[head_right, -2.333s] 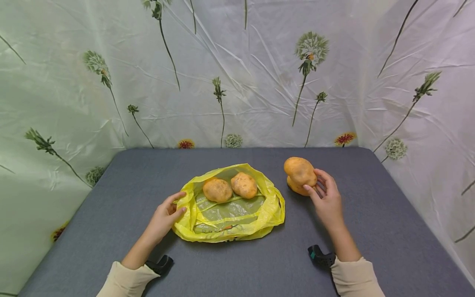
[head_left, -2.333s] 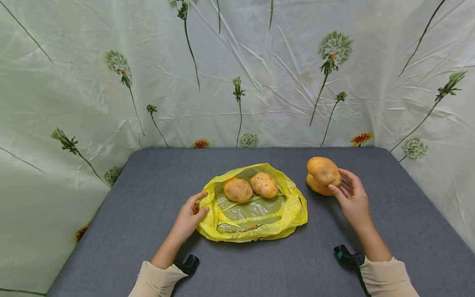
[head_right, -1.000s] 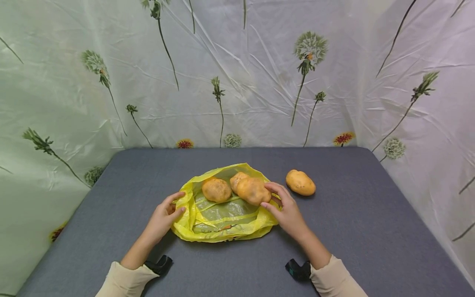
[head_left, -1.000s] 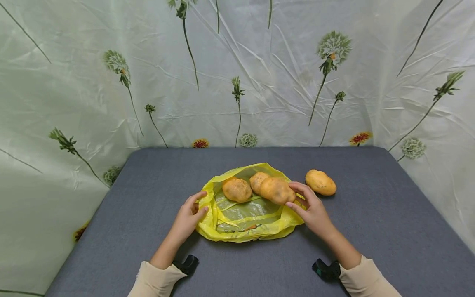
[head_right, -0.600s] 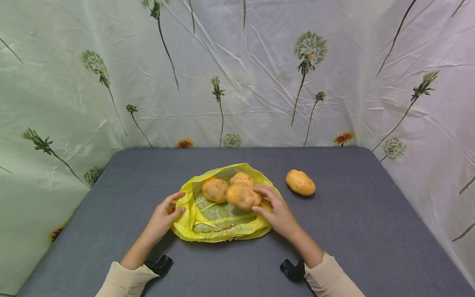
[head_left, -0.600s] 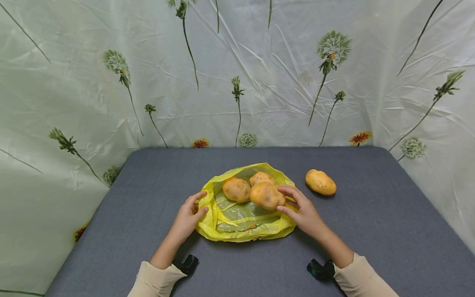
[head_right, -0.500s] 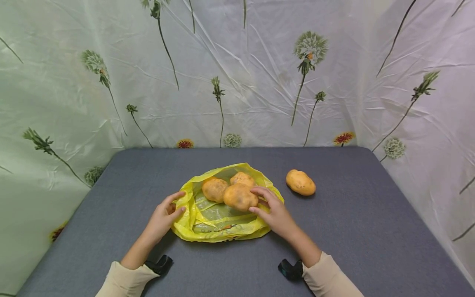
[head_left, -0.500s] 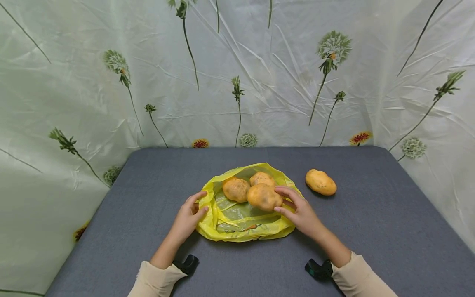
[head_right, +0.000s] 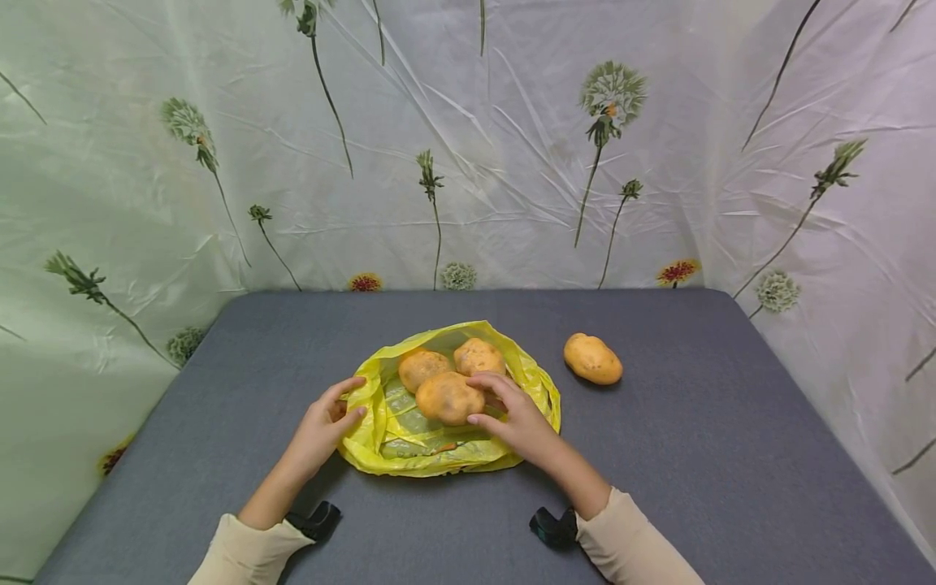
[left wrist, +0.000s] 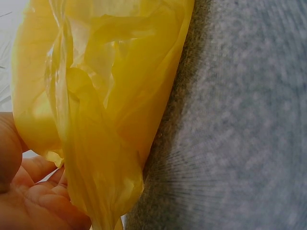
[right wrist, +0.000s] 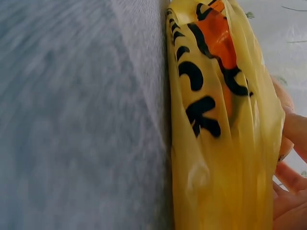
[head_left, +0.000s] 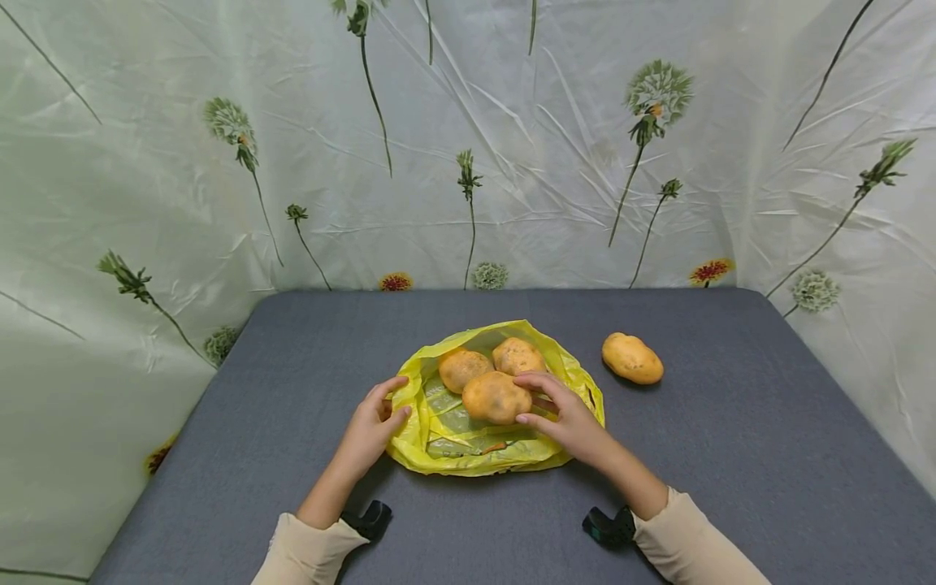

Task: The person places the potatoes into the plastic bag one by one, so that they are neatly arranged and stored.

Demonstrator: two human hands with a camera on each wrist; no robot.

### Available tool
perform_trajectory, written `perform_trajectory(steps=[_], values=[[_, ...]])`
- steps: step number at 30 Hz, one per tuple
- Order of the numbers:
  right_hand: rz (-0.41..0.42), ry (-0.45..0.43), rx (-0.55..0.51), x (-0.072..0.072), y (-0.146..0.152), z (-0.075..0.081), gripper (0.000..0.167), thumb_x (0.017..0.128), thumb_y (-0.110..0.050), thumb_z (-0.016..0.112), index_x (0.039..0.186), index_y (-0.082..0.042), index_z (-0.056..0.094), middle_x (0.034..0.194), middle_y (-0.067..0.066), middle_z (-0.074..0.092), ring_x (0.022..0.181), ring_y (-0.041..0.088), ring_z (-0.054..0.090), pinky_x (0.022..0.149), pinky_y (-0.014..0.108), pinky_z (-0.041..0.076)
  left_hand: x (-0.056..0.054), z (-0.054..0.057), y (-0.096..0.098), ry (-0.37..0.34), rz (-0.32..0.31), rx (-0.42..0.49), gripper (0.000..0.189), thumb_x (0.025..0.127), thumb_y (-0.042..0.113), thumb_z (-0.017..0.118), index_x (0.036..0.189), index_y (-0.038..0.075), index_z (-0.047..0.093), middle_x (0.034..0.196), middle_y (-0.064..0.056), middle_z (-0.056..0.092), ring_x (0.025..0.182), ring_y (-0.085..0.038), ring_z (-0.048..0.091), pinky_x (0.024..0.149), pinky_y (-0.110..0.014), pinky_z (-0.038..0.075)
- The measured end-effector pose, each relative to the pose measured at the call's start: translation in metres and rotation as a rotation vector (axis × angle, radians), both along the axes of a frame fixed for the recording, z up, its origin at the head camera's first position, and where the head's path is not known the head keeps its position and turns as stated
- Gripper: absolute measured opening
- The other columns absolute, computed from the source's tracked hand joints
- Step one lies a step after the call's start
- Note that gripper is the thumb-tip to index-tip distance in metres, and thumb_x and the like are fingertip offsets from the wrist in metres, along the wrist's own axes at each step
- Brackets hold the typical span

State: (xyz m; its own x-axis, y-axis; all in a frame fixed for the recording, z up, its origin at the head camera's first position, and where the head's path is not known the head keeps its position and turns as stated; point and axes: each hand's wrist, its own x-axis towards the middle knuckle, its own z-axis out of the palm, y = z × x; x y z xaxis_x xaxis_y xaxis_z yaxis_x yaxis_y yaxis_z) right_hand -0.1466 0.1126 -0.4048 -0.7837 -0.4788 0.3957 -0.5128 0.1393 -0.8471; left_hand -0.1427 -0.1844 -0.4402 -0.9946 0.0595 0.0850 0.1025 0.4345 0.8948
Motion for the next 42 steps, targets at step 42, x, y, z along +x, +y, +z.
perform_trajectory(steps=[42], values=[[0.178,-0.105,0.194,-0.001,-0.049,0.0,0.043,0.08,-0.001,0.064,0.119,0.005,0.047,0.12,0.016,0.048,0.11,0.03,0.046,0.088,0.041,0.04,0.002,0.001,0.001,0.009,-0.001,0.037,0.043,0.085,0.004,0.059,0.127,0.007,0.048,0.107,-0.013,0.049,0.077,-0.018,0.052,0.06,-0.025,0.045]])
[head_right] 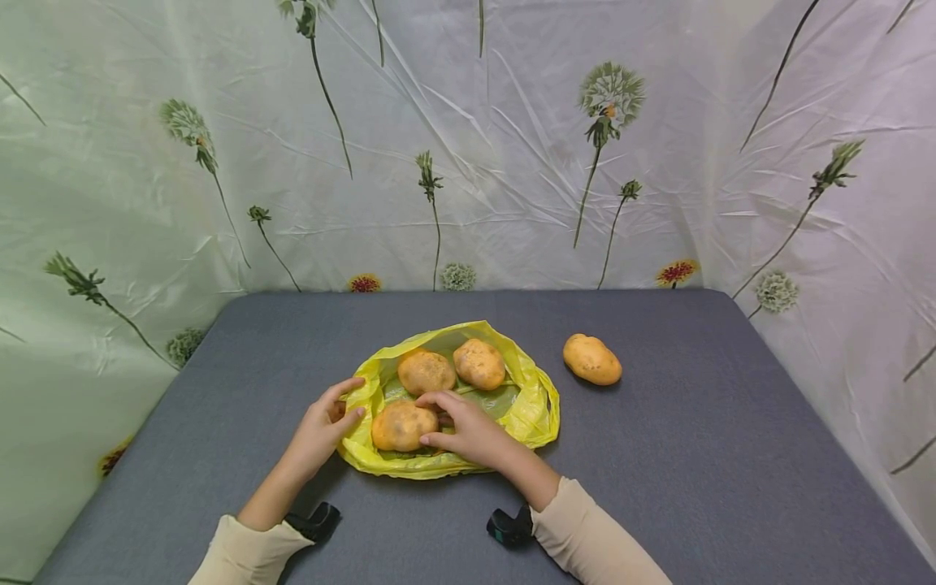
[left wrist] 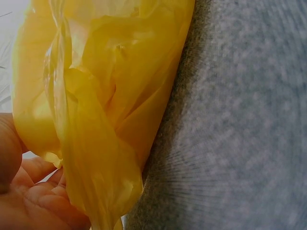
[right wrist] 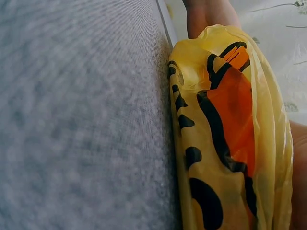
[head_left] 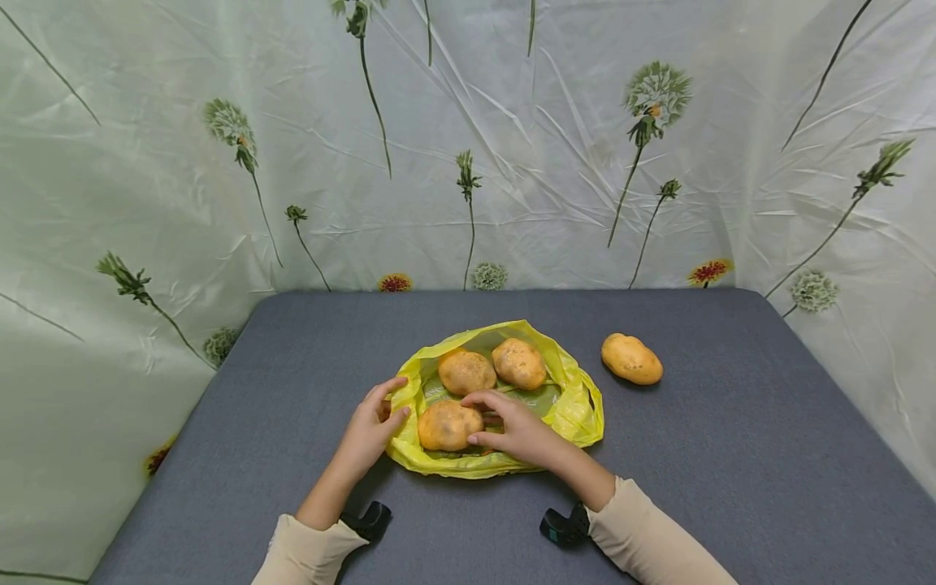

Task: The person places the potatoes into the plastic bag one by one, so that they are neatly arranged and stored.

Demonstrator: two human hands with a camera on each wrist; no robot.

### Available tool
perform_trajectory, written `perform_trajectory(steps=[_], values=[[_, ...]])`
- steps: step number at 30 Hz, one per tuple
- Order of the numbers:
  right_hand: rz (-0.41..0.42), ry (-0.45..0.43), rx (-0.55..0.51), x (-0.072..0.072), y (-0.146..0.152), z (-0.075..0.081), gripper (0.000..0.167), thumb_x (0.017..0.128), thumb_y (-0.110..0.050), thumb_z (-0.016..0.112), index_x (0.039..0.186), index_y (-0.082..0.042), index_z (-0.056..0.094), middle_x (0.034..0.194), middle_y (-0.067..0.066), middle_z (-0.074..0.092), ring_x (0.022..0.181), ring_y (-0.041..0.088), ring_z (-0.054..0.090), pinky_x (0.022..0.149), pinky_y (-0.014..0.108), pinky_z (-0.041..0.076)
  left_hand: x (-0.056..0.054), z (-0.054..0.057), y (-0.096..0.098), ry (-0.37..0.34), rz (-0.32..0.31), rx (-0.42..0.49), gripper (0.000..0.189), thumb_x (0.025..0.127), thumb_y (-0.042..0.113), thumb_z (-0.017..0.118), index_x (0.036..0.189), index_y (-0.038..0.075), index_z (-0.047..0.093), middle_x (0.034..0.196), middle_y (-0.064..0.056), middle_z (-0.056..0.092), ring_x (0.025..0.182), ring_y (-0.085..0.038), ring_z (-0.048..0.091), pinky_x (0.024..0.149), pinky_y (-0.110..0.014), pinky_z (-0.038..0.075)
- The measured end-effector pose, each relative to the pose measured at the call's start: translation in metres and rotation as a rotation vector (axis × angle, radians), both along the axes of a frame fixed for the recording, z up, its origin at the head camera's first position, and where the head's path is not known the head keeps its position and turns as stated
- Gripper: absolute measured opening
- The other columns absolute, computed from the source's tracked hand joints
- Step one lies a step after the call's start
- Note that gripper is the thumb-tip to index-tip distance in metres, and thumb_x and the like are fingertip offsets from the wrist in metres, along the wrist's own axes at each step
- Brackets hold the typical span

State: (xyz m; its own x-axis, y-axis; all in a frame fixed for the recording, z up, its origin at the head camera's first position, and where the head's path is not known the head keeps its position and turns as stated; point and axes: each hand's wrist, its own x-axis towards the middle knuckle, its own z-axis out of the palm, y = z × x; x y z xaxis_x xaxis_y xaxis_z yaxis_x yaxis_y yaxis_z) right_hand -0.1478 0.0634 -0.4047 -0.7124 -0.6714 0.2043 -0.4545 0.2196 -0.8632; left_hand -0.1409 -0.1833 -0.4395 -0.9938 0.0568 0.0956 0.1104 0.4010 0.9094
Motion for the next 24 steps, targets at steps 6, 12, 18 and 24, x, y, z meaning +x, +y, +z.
perform_trajectory(steps=[6,12,18,24], values=[[-0.013,0.021,0.026,0.0006,0.0006,0.0015,0.043,0.081,-0.003,0.064,0.12,0.004,0.047,0.121,0.017,0.048,0.11,0.029,0.047,0.09,0.042,0.038,0.0001,0.0003,-0.0001,0.006,0.0,-0.007,0.043,0.085,0.004,0.059,0.127,0.007,0.048,0.106,-0.013,0.049,0.076,-0.019,0.053,0.059,-0.026,0.045],[-0.008,0.005,-0.009,0.0003,0.0014,0.0026,0.041,0.082,-0.001,0.063,0.119,0.006,0.047,0.121,0.018,0.048,0.112,0.031,0.046,0.091,0.044,0.037,-0.0003,0.0011,-0.0007,0.011,-0.001,-0.023,0.043,0.085,0.004,0.059,0.127,0.007,0.048,0.107,-0.012,0.049,0.074,-0.018,0.051,0.059,-0.025,0.043],[-0.04,0.019,-0.039,0.0,0.0031,0.0058,0.039,0.082,0.0,0.062,0.117,0.009,0.048,0.118,0.021,0.049,0.109,0.034,0.048,0.09,0.046,0.037,-0.0009,0.0007,-0.0009,0.009,0.0,-0.024,0.043,0.085,0.004,0.059,0.127,0.007,0.048,0.107,-0.011,0.049,0.074,-0.018,0.05,0.059,-0.025,0.043],[-0.054,0.098,-0.095,-0.0009,0.0045,0.0072,0.038,0.081,0.003,0.063,0.114,0.012,0.049,0.113,0.025,0.051,0.105,0.038,0.049,0.088,0.045,0.039,-0.0007,0.0006,-0.0001,0.005,0.0,-0.012,0.042,0.085,0.003,0.059,0.126,0.007,0.048,0.107,-0.011,0.049,0.075,-0.019,0.051,0.059,-0.025,0.044]])
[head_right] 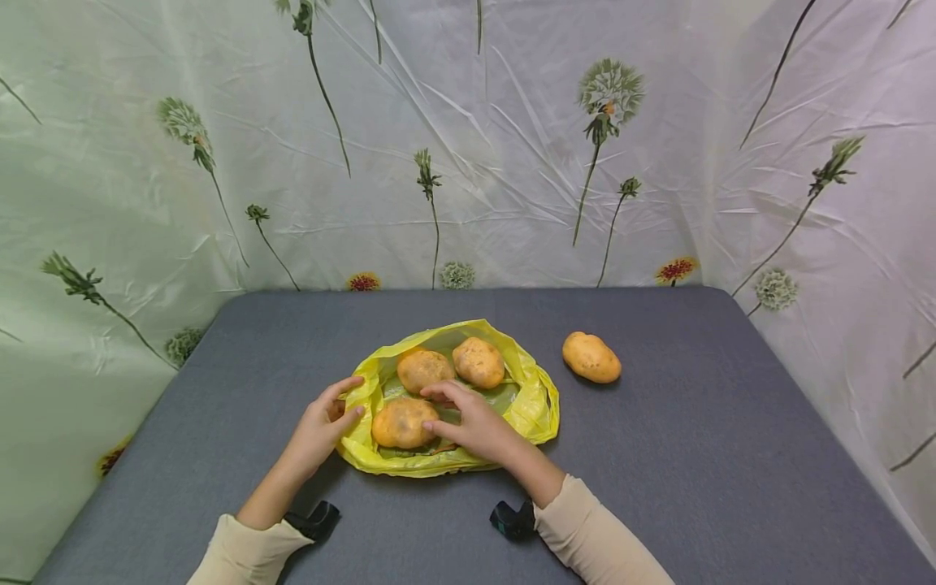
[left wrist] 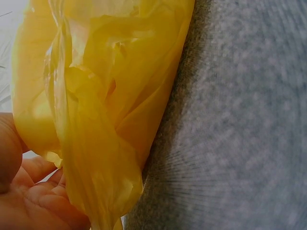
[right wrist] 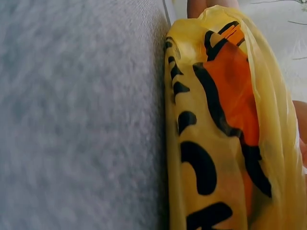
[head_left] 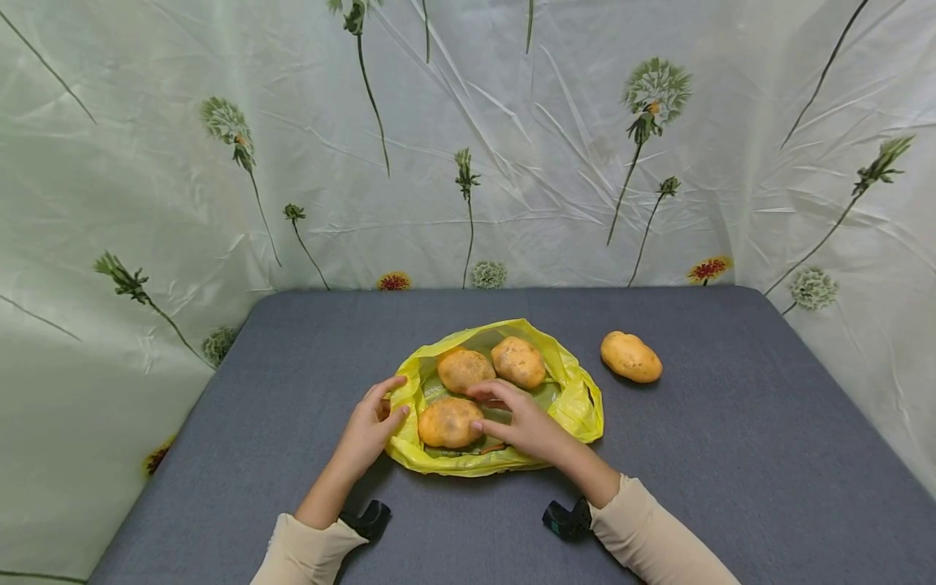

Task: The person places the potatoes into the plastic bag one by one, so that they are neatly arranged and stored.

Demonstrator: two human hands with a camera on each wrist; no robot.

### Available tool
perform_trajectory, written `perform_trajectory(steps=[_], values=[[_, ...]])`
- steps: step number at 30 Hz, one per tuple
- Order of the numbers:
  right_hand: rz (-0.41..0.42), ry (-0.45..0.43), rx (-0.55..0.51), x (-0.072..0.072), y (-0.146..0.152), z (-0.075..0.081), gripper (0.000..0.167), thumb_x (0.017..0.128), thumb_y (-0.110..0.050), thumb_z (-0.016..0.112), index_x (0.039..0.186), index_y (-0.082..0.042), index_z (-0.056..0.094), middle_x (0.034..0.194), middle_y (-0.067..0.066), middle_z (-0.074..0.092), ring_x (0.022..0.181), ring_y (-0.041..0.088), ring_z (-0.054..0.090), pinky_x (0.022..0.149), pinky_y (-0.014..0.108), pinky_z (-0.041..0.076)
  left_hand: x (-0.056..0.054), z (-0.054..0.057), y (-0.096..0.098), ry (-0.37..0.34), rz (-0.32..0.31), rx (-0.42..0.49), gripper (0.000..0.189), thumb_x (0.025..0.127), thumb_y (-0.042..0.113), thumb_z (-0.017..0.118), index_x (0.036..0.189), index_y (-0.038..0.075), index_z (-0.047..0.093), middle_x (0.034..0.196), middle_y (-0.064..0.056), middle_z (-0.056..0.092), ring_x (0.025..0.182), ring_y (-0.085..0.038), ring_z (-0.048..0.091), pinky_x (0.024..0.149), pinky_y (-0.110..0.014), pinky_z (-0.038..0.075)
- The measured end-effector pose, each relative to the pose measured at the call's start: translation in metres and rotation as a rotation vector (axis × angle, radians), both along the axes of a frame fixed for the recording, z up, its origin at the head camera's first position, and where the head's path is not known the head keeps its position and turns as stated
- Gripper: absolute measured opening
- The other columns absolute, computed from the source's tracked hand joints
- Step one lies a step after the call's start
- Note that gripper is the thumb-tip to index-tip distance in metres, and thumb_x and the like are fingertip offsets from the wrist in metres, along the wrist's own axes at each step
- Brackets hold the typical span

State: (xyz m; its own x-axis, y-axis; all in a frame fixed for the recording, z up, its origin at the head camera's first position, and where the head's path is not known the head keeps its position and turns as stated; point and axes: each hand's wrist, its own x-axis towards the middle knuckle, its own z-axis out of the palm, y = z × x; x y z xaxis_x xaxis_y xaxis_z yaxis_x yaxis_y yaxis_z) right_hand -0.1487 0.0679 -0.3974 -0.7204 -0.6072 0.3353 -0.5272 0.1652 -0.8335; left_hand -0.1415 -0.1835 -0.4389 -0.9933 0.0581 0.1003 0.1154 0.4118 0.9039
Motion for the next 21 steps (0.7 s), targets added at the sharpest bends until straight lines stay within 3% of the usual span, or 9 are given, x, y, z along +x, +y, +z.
perform_trajectory(steps=[5,8,15,21], values=[[-0.022,0.076,-0.014,0.0,0.002,0.001,0.038,0.078,0.003,0.066,0.113,0.01,0.051,0.11,0.022,0.053,0.103,0.037,0.051,0.088,0.037,0.041,0.0,0.0,0.0,-0.017,-0.005,-0.001,0.043,0.086,0.005,0.059,0.127,0.007,0.048,0.108,-0.012,0.048,0.076,-0.018,0.051,0.06,-0.025,0.044],[-0.035,0.091,-0.03,0.0,0.004,0.004,0.039,0.077,0.005,0.066,0.112,0.011,0.051,0.111,0.023,0.053,0.102,0.037,0.051,0.087,0.038,0.041,0.001,0.004,0.001,-0.036,0.0,-0.011,0.043,0.086,0.006,0.059,0.127,0.007,0.047,0.109,-0.012,0.048,0.076,-0.017,0.049,0.06,-0.025,0.043],[-0.073,0.106,-0.044,0.001,0.012,0.008,0.042,0.076,0.006,0.067,0.114,0.01,0.05,0.115,0.026,0.05,0.105,0.037,0.048,0.086,0.045,0.04,0.014,0.034,0.012,-0.031,0.001,-0.025,0.041,0.086,0.0,0.056,0.126,-0.002,0.046,0.108,-0.017,0.047,0.074,-0.019,0.047,0.059,-0.024,0.041],[-0.127,0.132,-0.046,-0.001,0.02,0.007,0.043,0.077,0.004,0.067,0.117,0.008,0.049,0.115,0.024,0.05,0.104,0.033,0.05,0.086,0.042,0.041,0.016,0.041,0.014,-0.048,0.017,-0.045,0.041,0.086,-0.001,0.055,0.126,-0.002,0.046,0.11,-0.018,0.047,0.075,-0.019,0.047,0.06,-0.024,0.04]])
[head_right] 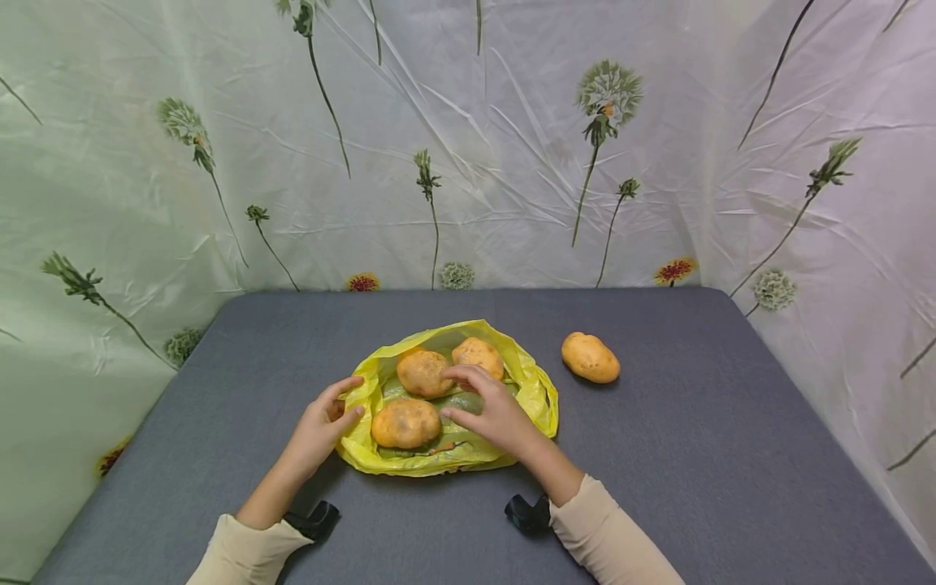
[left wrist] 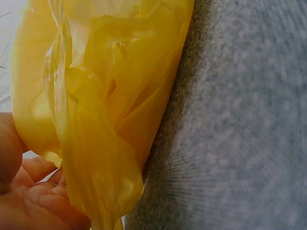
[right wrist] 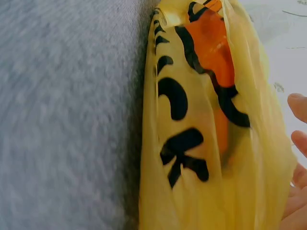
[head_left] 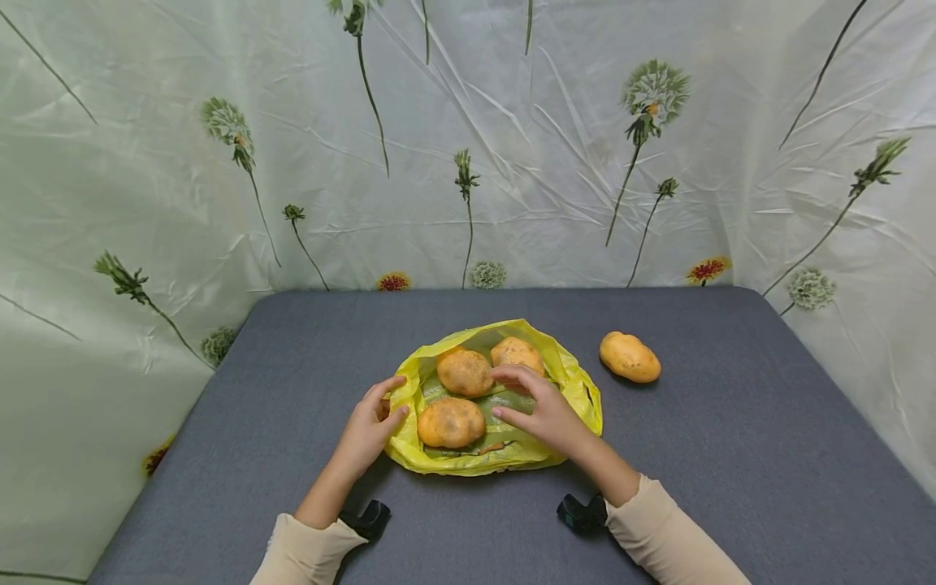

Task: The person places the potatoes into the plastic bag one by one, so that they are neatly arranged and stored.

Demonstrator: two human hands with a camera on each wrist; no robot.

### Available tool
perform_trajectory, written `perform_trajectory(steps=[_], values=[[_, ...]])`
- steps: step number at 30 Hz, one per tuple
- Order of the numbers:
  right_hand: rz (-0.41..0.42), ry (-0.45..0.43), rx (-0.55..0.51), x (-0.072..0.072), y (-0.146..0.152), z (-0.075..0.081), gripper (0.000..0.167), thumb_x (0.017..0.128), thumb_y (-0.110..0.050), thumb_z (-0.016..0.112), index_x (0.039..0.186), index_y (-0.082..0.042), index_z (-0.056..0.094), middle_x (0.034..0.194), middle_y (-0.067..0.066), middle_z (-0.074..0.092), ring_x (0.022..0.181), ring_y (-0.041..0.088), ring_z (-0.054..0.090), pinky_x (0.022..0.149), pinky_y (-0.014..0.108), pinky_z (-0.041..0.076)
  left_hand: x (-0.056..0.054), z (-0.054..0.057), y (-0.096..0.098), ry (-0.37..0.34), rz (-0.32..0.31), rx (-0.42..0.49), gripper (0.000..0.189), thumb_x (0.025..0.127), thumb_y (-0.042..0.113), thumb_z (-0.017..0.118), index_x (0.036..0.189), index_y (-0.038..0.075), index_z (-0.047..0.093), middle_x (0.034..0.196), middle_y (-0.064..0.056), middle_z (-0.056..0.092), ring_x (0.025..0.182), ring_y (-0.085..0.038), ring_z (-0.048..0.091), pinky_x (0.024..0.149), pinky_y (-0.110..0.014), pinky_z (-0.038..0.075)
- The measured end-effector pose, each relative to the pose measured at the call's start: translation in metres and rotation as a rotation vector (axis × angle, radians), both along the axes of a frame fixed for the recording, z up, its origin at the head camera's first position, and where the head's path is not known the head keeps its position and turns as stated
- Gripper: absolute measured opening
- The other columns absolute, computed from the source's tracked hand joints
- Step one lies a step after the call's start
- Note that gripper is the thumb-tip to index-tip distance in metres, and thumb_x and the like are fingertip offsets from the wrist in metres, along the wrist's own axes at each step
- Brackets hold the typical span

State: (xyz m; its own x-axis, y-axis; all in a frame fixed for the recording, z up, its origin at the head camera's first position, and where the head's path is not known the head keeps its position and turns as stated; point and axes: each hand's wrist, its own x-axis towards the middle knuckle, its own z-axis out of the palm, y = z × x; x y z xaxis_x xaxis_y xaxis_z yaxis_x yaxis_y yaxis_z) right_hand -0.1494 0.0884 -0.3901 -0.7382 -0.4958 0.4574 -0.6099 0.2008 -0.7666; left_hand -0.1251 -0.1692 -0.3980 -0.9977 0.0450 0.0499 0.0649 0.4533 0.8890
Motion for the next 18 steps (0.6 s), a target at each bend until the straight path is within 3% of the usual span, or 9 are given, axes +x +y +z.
perform_trajectory(steps=[7,14,18], values=[[-0.046,0.069,-0.045,-0.005,0.009,0.001,0.045,0.073,0.009,0.068,0.113,0.012,0.049,0.112,0.025,0.051,0.102,0.039,0.049,0.083,0.047,0.042,-0.002,-0.006,-0.003,0.016,-0.014,0.008,0.041,0.086,0.0,0.056,0.126,-0.003,0.045,0.109,-0.018,0.047,0.073,-0.019,0.047,0.058,-0.024,0.04],[-0.12,0.047,-0.036,-0.007,0.023,0.004,0.044,0.073,0.011,0.067,0.113,0.014,0.048,0.113,0.027,0.05,0.103,0.04,0.049,0.084,0.046,0.04,-0.015,-0.035,-0.014,0.008,-0.015,0.017,0.043,0.086,0.006,0.059,0.127,0.007,0.047,0.11,-0.012,0.048,0.073,-0.016,0.047,0.058,-0.024,0.041],[-0.147,0.029,-0.056,-0.009,0.033,0.006,0.044,0.073,0.012,0.066,0.114,0.015,0.048,0.113,0.029,0.049,0.105,0.04,0.047,0.086,0.044,0.039,-0.017,-0.04,-0.015,0.035,-0.028,0.026,0.043,0.086,0.008,0.059,0.127,0.007,0.048,0.11,-0.012,0.048,0.073,-0.017,0.048,0.058,-0.025,0.042]])
